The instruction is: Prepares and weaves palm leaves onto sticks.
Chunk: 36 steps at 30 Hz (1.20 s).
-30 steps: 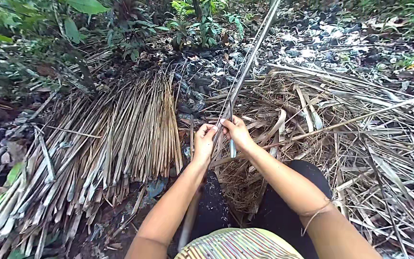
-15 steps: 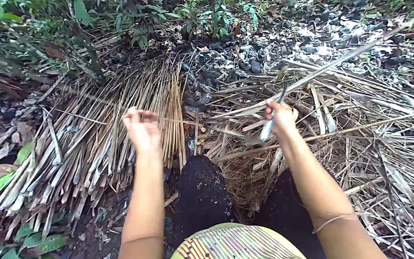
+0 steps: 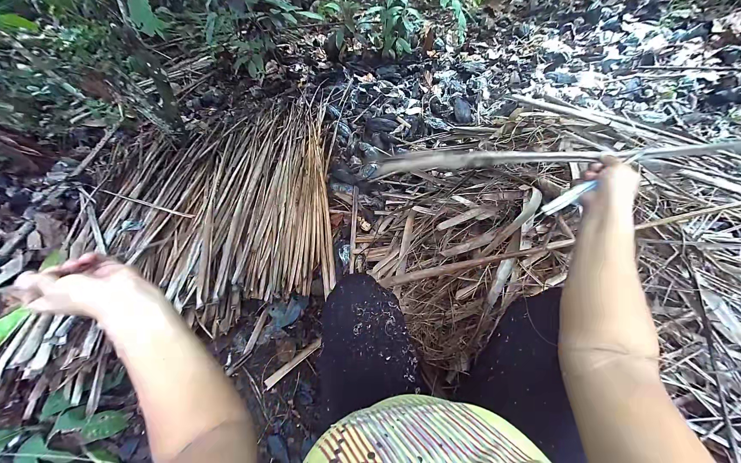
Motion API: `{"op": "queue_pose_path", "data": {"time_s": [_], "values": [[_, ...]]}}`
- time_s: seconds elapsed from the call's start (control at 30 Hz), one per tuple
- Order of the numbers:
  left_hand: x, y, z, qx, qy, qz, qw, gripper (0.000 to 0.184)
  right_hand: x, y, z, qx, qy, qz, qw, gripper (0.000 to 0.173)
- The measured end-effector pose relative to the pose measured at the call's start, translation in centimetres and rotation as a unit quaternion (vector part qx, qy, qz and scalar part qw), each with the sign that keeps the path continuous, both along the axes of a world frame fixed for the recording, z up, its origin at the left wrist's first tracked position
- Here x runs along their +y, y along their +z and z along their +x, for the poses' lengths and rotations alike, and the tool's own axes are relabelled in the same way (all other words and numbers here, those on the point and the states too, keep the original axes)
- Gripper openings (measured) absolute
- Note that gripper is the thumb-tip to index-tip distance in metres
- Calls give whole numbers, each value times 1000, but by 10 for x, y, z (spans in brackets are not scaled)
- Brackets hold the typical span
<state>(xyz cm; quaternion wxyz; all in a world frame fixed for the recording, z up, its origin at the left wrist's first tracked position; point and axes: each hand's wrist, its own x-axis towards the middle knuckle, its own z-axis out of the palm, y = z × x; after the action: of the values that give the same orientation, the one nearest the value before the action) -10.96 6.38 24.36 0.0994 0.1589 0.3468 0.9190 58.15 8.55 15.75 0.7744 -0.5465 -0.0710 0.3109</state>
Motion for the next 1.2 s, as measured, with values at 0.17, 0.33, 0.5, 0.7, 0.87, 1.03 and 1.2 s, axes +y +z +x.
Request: {"op": "queue_pose_path", "data": {"time_s": [0.17, 0.33, 0.5, 0.7, 0.87, 1.03, 1.2], "values": [[-16, 10, 3, 228, 7, -192, 954, 24, -12, -1, 19, -316, 212, -316, 869, 60], [-33, -4, 133, 544, -97, -301, 777, 40, -18, 50, -83, -524, 435, -284, 675, 56], [-57, -34, 236, 602, -204, -286, 717, 30, -75, 69, -190, -494, 570, 106, 647, 41], [-74, -46, 273, 606, -238, -203, 731, 24, -94, 58, -229, -314, 666, 140, 662, 52], [-86, -29, 267, 459, -435, -202, 748, 18, -92, 55, -226, -256, 686, 183, 656, 48], [-89, -24, 264, 457, -449, -222, 735, 16, -94, 51, -230, -197, 692, 200, 665, 45], [-89, -43, 258, 597, -325, -233, 695, 20, -87, 71, -220, -207, 558, 102, 797, 39]]}}
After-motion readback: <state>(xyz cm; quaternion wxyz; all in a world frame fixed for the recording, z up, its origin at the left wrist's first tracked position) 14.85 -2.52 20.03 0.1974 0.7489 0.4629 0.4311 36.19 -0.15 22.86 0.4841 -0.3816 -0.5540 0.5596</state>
